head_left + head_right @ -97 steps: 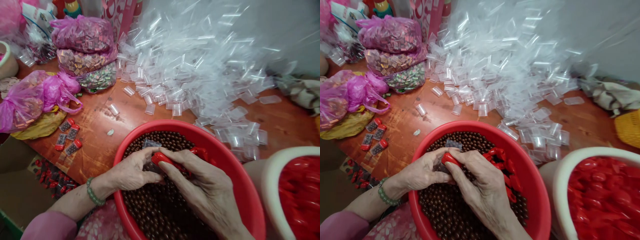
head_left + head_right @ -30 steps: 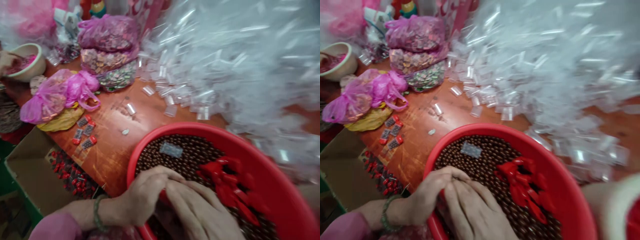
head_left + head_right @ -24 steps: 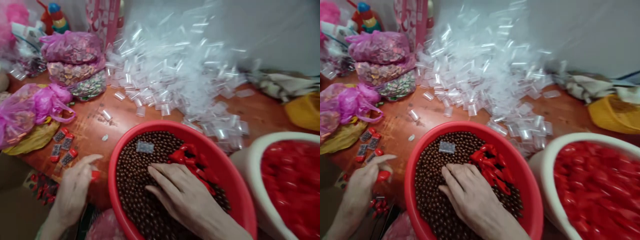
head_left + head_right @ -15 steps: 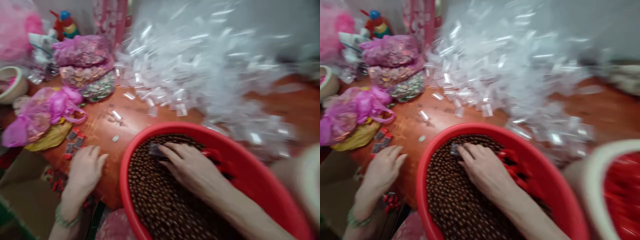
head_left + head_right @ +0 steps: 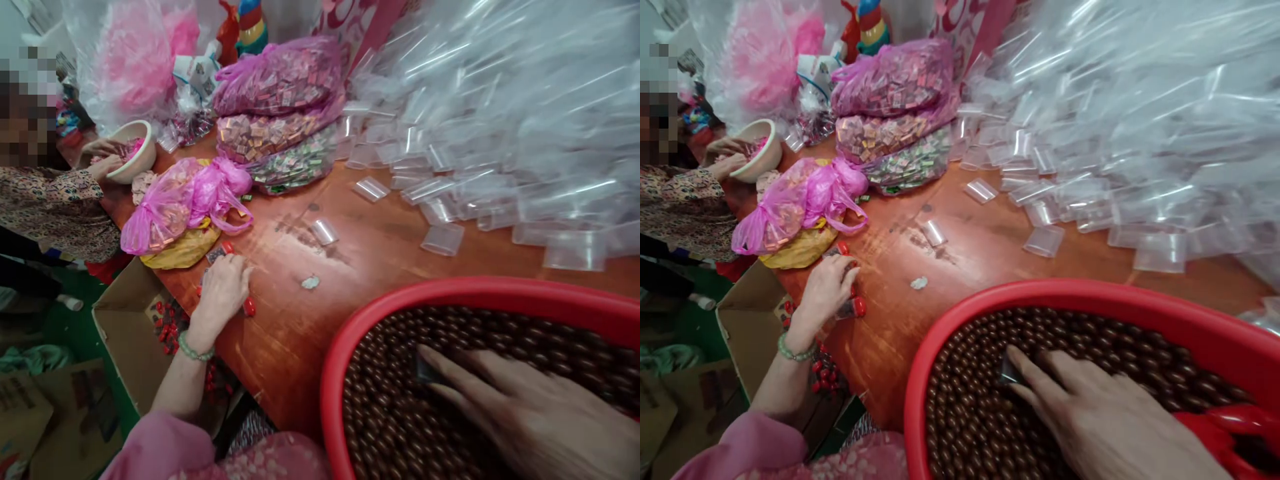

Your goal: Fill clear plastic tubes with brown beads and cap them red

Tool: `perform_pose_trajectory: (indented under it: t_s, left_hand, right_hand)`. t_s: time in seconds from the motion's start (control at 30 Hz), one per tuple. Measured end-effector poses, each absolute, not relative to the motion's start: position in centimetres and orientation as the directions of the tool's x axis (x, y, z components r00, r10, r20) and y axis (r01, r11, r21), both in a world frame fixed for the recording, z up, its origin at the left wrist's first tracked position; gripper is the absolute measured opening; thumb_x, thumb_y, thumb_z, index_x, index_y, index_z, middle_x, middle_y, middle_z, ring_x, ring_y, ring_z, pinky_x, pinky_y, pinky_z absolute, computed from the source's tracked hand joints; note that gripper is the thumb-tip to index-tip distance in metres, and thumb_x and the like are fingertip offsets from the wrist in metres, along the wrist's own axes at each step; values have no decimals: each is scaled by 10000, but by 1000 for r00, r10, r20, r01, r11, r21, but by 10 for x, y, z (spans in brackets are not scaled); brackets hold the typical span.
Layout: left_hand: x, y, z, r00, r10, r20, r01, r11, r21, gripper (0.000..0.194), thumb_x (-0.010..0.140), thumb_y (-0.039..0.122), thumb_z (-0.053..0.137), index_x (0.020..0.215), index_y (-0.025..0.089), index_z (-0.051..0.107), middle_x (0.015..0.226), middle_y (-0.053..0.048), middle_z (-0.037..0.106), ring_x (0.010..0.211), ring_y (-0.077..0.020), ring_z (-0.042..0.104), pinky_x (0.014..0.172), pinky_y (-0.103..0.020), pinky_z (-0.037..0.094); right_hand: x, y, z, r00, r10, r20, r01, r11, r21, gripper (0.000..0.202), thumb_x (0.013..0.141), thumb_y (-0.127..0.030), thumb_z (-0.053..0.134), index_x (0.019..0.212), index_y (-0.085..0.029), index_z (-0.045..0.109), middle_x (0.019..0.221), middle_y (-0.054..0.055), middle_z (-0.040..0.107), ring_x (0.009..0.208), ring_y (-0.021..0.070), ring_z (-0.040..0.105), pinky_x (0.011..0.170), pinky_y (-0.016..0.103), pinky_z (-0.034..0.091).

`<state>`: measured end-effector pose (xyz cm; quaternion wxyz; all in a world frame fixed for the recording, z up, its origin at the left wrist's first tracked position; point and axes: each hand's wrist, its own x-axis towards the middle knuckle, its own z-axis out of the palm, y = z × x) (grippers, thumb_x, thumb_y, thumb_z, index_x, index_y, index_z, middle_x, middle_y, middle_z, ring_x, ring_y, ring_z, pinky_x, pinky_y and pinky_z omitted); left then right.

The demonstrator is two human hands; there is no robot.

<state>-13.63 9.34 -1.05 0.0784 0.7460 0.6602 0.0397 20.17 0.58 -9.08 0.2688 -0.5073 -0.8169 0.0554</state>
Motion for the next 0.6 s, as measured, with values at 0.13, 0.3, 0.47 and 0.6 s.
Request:
perform_pose_trajectory:
  t_s: [0.13, 0.3, 0.47, 0.6]
  left_hand:
    - [-115, 96, -9, 248, 968, -49, 943, -229, 243, 195, 938, 242, 506, 1050, 134, 623, 1041, -111, 674, 1018, -236, 611, 928, -368, 482]
    - [-62, 89, -16, 420, 907, -21, 854, -387, 349, 203, 955, 235, 460, 990, 140, 636, 989, -102, 677, 973, -226, 614, 882, -356, 497]
    - [-40, 81, -14, 377, 903, 204, 676, -419, 606, 206, 936, 163, 458, 991, 131, 654, 1002, -85, 707, 940, -190, 647, 873, -323, 513]
    - [-33, 64, 2, 384, 868, 314, 517, -484, 706, 201, 930, 149, 482, 1014, 115, 661, 1013, -85, 718, 974, -168, 653, 924, -304, 504]
  right_hand:
    - [185, 0, -68, -524, 766, 373, 777, 609, -160, 247, 918, -239, 448, 1003, -184, 673, 769, 84, 663, 666, 230, 607, 596, 369, 482]
    - [184, 6, -29, -550, 835, -28, 829, 542, -139, 155, 785, -71, 524, 849, -154, 639, 778, 62, 622, 577, 153, 591, 518, 276, 455]
    - [180, 2, -19, -496, 849, -180, 859, 511, 42, 251, 698, 51, 476, 735, -132, 644, 680, 114, 601, 574, 220, 566, 500, 336, 425]
    - [160, 1, -23, -571, 787, -235, 820, 558, -123, 247, 689, 55, 505, 727, -135, 659, 708, 121, 625, 643, 230, 598, 528, 329, 448]
